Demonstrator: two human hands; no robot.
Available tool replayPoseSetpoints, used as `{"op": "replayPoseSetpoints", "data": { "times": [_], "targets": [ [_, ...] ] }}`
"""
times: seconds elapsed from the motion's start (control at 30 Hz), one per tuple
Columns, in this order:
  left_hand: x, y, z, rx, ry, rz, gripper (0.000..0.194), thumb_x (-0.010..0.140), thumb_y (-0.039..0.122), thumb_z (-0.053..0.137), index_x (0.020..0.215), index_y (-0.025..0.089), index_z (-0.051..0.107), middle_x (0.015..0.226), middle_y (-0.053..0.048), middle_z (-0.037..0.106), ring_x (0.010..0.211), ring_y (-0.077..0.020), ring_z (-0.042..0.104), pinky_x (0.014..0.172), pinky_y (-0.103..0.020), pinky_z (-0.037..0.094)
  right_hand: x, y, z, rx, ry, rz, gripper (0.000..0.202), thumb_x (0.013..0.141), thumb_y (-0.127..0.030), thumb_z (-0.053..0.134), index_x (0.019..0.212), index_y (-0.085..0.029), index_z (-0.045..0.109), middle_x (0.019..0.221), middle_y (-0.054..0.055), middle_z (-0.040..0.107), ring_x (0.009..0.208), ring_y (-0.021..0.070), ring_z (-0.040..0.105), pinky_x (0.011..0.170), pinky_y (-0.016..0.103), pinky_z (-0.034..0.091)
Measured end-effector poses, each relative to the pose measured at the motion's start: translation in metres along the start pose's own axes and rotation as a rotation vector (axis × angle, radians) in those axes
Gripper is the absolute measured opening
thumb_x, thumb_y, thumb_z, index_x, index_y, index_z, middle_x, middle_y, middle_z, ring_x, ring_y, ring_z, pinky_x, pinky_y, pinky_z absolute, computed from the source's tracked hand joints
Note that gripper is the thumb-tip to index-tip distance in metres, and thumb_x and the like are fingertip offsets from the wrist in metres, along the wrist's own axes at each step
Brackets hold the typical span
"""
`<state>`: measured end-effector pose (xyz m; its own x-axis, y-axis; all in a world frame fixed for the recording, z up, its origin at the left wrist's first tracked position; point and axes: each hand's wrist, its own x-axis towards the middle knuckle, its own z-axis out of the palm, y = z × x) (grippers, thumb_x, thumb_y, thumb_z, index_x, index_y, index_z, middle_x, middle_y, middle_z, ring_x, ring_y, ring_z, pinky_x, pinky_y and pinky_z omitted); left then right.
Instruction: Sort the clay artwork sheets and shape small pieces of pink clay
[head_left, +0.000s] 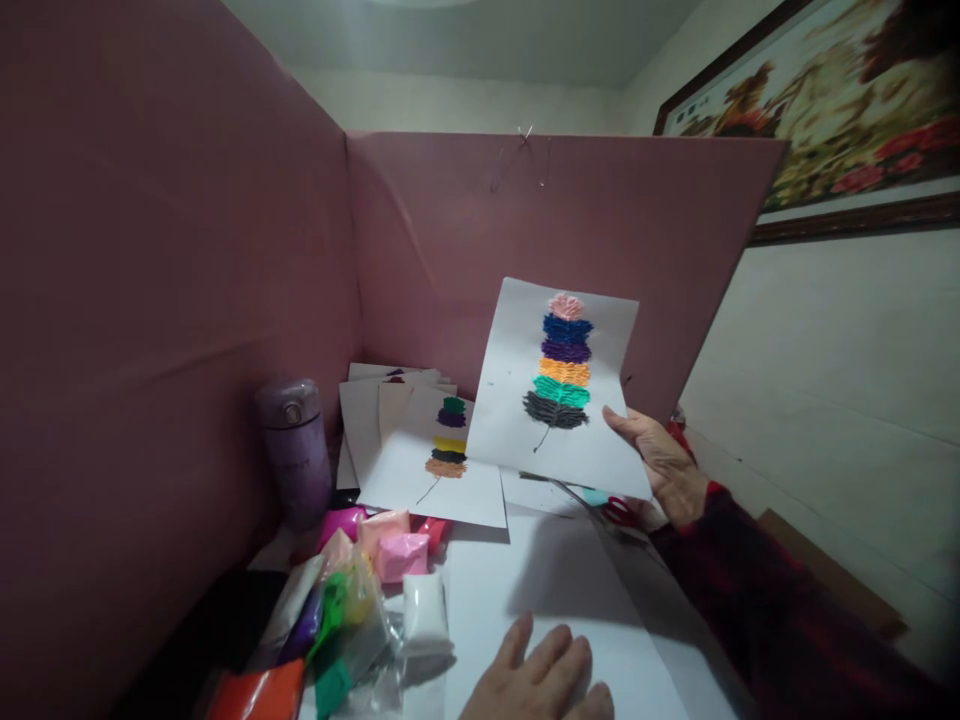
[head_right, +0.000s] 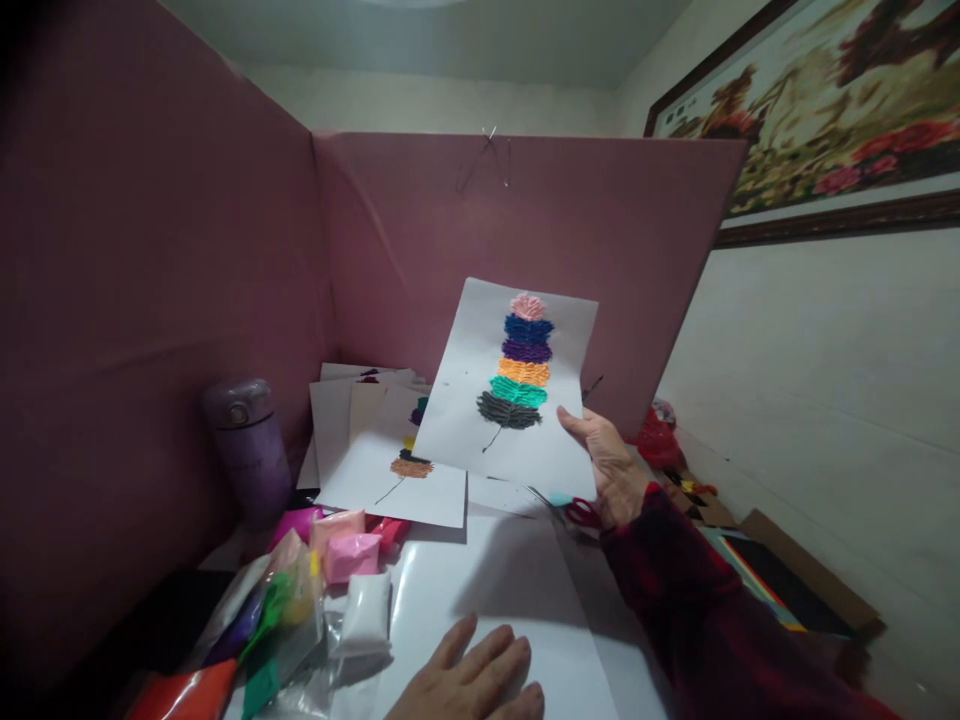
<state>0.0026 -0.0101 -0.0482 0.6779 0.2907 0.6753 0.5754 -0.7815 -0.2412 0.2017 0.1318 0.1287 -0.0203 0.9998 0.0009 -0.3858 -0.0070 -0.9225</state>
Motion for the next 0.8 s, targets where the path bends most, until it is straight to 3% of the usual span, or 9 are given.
{"op": "replayPoseSetpoints", "data": {
  "times": [0.3, 0.5, 0.63, 0.8],
  "targets": [
    [0.000, 0.000, -0.001, -0.046, -0.019, -0.002, 0.026, 0.096, 0.033, 0.038, 0.115, 0.023, 0.053, 0.114, -0.004, 0.066, 0.103, -0.0211, 0.062, 0.085, -0.042, 0.047, 0.008, -0.016, 0.009, 0.058, 0.056, 0.034, 0.013, 0.084, -0.022, 0.056, 0.096, -0.016, 0.057, 0.068, 0.006, 0.070, 0.059, 0.0231, 0.067, 0.058, 0.039, 0.058],
    [0.000, 0.000, 0.001, -0.051, -0.056, 0.014, 0.027, 0.096, 0.034, 0.038, 0.118, 0.024, 0.051, 0.114, -0.005, 0.066, 0.103, -0.0207, 0.062, 0.087, -0.042, 0.046, 0.017, -0.006, 0.021, 0.062, -0.037, 0.035, 0.013, 0.085, -0.017, 0.053, 0.097, -0.017, 0.056, 0.070, 0.005, 0.070, 0.061, 0.0215, 0.068, 0.061, 0.037, 0.058],
    [0.001, 0.000, -0.004, -0.045, -0.074, -0.002, 0.028, 0.096, 0.033, 0.038, 0.119, 0.025, 0.051, 0.116, -0.004, 0.065, 0.104, -0.0203, 0.061, 0.088, -0.041, 0.046, 0.031, 0.005, 0.044, -0.011, -0.112, 0.012, 0.010, 0.084, -0.017, 0.054, 0.094, -0.016, 0.055, 0.069, 0.005, 0.069, 0.059, 0.0201, 0.066, 0.061, 0.035, 0.057],
    [-0.003, 0.003, 0.003, 0.005, 0.009, -0.025, 0.027, 0.095, 0.035, 0.040, 0.119, 0.028, 0.051, 0.116, 0.000, 0.066, 0.105, -0.0178, 0.061, 0.093, -0.038, 0.044, 0.061, 0.038, 0.096, -0.183, -0.188, -0.020, 0.011, 0.081, -0.015, 0.056, 0.092, -0.014, 0.054, 0.068, 0.004, 0.066, 0.058, 0.0171, 0.063, 0.060, 0.030, 0.054]
  ]
}}
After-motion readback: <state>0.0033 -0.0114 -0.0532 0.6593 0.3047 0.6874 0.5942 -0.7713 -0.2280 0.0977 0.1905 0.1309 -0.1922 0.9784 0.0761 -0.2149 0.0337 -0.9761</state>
